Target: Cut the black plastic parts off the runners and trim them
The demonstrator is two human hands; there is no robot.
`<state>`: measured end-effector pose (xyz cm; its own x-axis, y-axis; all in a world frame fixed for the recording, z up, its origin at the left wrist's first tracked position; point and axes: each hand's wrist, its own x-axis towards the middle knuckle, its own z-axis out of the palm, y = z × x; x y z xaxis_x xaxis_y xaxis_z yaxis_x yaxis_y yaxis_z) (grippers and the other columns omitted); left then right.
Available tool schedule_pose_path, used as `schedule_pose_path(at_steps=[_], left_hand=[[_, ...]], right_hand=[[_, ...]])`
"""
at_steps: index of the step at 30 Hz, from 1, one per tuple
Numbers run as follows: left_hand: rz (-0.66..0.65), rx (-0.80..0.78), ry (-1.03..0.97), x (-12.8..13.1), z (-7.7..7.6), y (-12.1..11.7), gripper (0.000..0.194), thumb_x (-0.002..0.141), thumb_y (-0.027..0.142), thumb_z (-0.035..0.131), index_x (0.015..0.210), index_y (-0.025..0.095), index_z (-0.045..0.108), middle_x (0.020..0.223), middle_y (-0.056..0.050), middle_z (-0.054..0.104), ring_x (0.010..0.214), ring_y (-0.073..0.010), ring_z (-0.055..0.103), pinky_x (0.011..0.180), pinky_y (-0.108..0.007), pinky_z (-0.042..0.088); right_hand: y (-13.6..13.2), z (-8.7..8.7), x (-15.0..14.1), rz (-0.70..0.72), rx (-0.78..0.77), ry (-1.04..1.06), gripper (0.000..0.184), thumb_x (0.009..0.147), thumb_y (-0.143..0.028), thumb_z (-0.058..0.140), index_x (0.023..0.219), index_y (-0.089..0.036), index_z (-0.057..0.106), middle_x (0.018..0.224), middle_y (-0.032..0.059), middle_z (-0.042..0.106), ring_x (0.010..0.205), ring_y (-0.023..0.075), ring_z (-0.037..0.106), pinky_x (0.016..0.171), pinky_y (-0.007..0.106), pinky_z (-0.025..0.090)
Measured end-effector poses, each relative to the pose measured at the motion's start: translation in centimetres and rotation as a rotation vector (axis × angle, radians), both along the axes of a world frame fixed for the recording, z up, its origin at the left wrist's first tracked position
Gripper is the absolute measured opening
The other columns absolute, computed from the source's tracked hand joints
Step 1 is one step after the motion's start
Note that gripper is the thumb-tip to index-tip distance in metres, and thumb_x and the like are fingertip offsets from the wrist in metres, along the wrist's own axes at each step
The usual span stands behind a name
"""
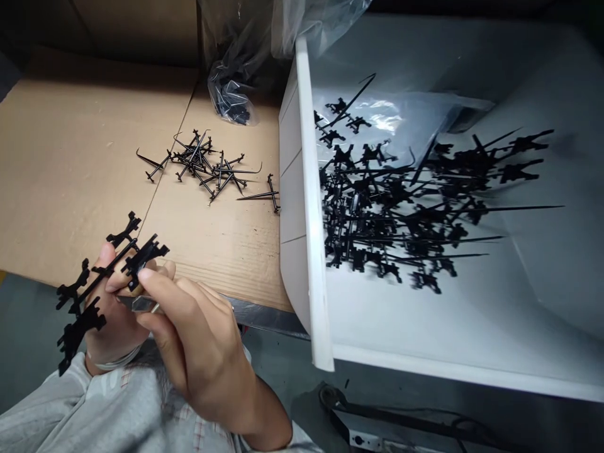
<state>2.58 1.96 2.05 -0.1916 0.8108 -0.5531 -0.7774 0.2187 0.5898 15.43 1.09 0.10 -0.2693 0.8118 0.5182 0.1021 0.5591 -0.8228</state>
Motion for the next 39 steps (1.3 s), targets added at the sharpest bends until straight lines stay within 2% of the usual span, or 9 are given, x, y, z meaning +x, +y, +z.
schedule_pose_path(at_steps=[5, 8, 12, 19, 25, 31, 34, 37, 39], left_hand=[[0.007, 0.086, 0.060, 0.1, -0.4, 0.0, 0.110, 0.052, 0.056, 0.107, 0.054, 0.022, 0.002, 0.049, 0.006, 0.017, 0.053, -0.0117, 0.015, 0.039, -0.023, 0.022], [-0.017, 0.123, 0.068, 0.1, -0.2, 0.0, 0.107, 0.058, 0.057, 0.104, 0.052, 0.021, 0.003, 0.049, 0.005, 0.016, 0.054, -0.0130, 0.015, 0.041, -0.025, 0.019], [-0.026, 0.163, 0.075, 0.1, 0.0, -0.1, 0.104, 0.064, 0.056, 0.102, 0.053, 0.020, 0.005, 0.049, 0.005, 0.013, 0.052, -0.0130, 0.010, 0.040, -0.028, 0.016], [-0.048, 0.189, 0.055, 0.2, 0.2, -0.3, 0.098, 0.070, 0.053, 0.099, 0.053, 0.021, 0.009, 0.050, 0.008, 0.008, 0.049, -0.0102, 0.004, 0.042, -0.031, 0.013], [-0.083, 0.173, 0.002, -0.6, -0.3, -1.0, 0.093, 0.072, 0.053, 0.099, 0.051, 0.020, 0.015, 0.053, 0.006, 0.019, 0.052, -0.0113, 0.018, 0.045, -0.024, 0.027], [-0.077, 0.134, -0.045, -0.3, 0.2, -0.9, 0.096, 0.068, 0.050, 0.103, 0.053, 0.019, 0.013, 0.053, 0.007, 0.017, 0.052, -0.0081, 0.016, 0.046, -0.019, 0.026], [-0.030, 0.169, 0.019, 0.0, 0.1, -0.6, 0.103, 0.063, 0.049, 0.105, 0.052, 0.019, 0.006, 0.048, 0.008, 0.014, 0.049, -0.0074, 0.017, 0.049, -0.019, 0.037], [0.021, 0.158, 0.088, 0.0, -0.6, -0.8, 0.101, 0.072, 0.051, 0.099, 0.055, 0.020, 0.004, 0.048, 0.007, 0.018, 0.047, -0.0080, 0.029, 0.059, -0.022, 0.051], [0.066, 0.153, 0.106, 0.0, -0.8, -0.9, 0.094, 0.083, 0.052, 0.090, 0.056, 0.020, 0.005, 0.048, 0.006, 0.019, 0.045, -0.0085, 0.032, 0.057, -0.023, 0.050]], right_hand=[[0.1, -0.4, -0.2, -0.022, 0.040, -0.007, 0.045, 0.110, -0.018, 0.059, 0.155, -0.023, 0.058, 0.097, 0.0055, 0.079, 0.079, 0.0208, 0.074, 0.071, 0.031, 0.065], [0.2, -0.4, -0.3, -0.021, 0.056, 0.004, 0.045, 0.109, -0.015, 0.059, 0.154, -0.021, 0.058, 0.097, 0.0058, 0.079, 0.078, 0.0207, 0.074, 0.070, 0.031, 0.065], [0.1, -0.1, -0.5, 0.017, 0.035, 0.048, 0.046, 0.110, -0.014, 0.057, 0.156, -0.019, 0.055, 0.110, 0.0081, 0.081, 0.097, 0.0198, 0.079, 0.089, 0.030, 0.068], [-0.2, -0.2, -0.7, 0.070, -0.081, 0.137, 0.051, 0.110, -0.019, 0.060, 0.159, -0.032, 0.054, 0.107, 0.0041, 0.080, 0.089, 0.0210, 0.079, 0.085, 0.034, 0.070], [-0.6, -0.1, -0.7, 0.037, -0.068, 0.097, 0.052, 0.110, -0.020, 0.059, 0.160, -0.030, 0.051, 0.110, 0.0061, 0.080, 0.089, 0.0219, 0.079, 0.086, 0.036, 0.071], [-0.8, -0.3, -0.8, 0.046, -0.052, 0.094, 0.054, 0.111, -0.021, 0.058, 0.163, -0.031, 0.048, 0.114, 0.0086, 0.080, 0.093, 0.0235, 0.078, 0.083, 0.039, 0.070], [-0.8, -0.4, -0.8, 0.063, -0.054, 0.109, 0.059, 0.109, -0.017, 0.058, 0.165, -0.032, 0.046, 0.116, 0.0094, 0.080, 0.094, 0.0248, 0.079, 0.085, 0.040, 0.071], [-0.8, -0.4, -0.9, 0.065, -0.080, 0.127, 0.063, 0.108, -0.015, 0.060, 0.166, -0.034, 0.046, 0.118, 0.0085, 0.081, 0.097, 0.0255, 0.081, 0.089, 0.040, 0.071], [-0.7, -0.3, -1.0, 0.059, -0.089, 0.139, 0.061, 0.108, -0.016, 0.061, 0.164, -0.034, 0.048, 0.117, 0.0078, 0.081, 0.097, 0.0253, 0.081, 0.089, 0.040, 0.072]])
